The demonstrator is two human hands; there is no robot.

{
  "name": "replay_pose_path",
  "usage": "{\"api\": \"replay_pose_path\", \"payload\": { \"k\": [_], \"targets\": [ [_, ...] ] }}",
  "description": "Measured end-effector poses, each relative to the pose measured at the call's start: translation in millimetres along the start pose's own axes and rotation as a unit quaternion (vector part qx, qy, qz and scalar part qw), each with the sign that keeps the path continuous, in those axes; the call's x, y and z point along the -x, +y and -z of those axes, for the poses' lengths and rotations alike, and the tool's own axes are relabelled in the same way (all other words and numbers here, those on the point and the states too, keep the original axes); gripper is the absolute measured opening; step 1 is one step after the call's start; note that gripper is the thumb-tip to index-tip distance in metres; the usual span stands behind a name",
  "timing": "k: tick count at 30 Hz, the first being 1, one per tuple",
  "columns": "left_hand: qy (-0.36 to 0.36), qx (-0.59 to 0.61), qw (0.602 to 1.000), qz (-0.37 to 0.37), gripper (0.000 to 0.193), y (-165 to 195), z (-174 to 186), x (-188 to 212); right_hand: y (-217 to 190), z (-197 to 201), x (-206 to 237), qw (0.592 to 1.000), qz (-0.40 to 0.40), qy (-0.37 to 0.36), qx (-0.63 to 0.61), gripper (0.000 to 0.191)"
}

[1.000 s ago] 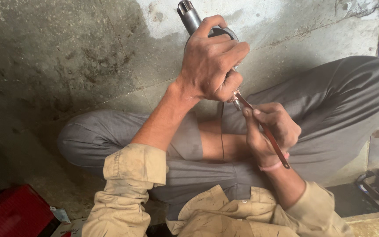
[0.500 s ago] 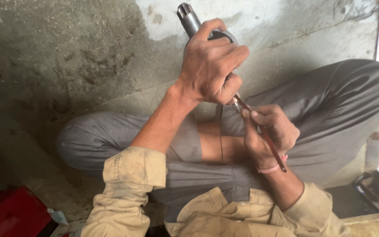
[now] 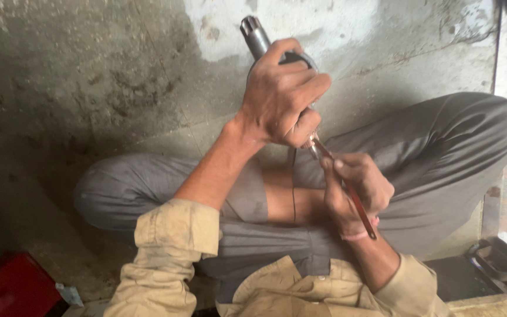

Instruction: The person sits cross-legged on the workshop floor holding a copper motor armature in a bearing housing and files its commutator surface with a flat file, rotating the armature to work around it. They continue filing the same component throughout the episode.

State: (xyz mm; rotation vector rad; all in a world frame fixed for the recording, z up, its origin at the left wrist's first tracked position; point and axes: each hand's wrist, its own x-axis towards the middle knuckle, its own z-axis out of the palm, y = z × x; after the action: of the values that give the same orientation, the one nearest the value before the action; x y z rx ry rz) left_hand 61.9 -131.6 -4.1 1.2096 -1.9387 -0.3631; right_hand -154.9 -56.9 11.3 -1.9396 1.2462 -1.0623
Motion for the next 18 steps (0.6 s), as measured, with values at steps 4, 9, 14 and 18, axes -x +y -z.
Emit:
{"api": "replay_pose_path", "payload": {
  "k": [4, 9, 14, 18],
  "targets": [
    [-0.001, -0.015, 1.000, 0.010, 0.019, -1, 2, -2, -2, 1, 1, 0.997, -0.044, -0.065, -0.003, 0.020],
    [0.018, -0.004, 1.000, -0.011, 0.025, -4, 3, 0, -3, 8, -5, 0.985, -0.159, -0.063, -0.006, 0.018],
    [0.032, 0.004, 0.999, -0.027, 0.025, -8, 3, 2, 9, 36, -16, 0.989, -0.115, -0.086, -0.019, 0.023],
    [0.033, 0.009, 0.999, -0.026, 0.025, -9, 4, 4, 10, 31, -18, 0.988, -0.118, -0.096, -0.040, 0.025]
  ]
}}
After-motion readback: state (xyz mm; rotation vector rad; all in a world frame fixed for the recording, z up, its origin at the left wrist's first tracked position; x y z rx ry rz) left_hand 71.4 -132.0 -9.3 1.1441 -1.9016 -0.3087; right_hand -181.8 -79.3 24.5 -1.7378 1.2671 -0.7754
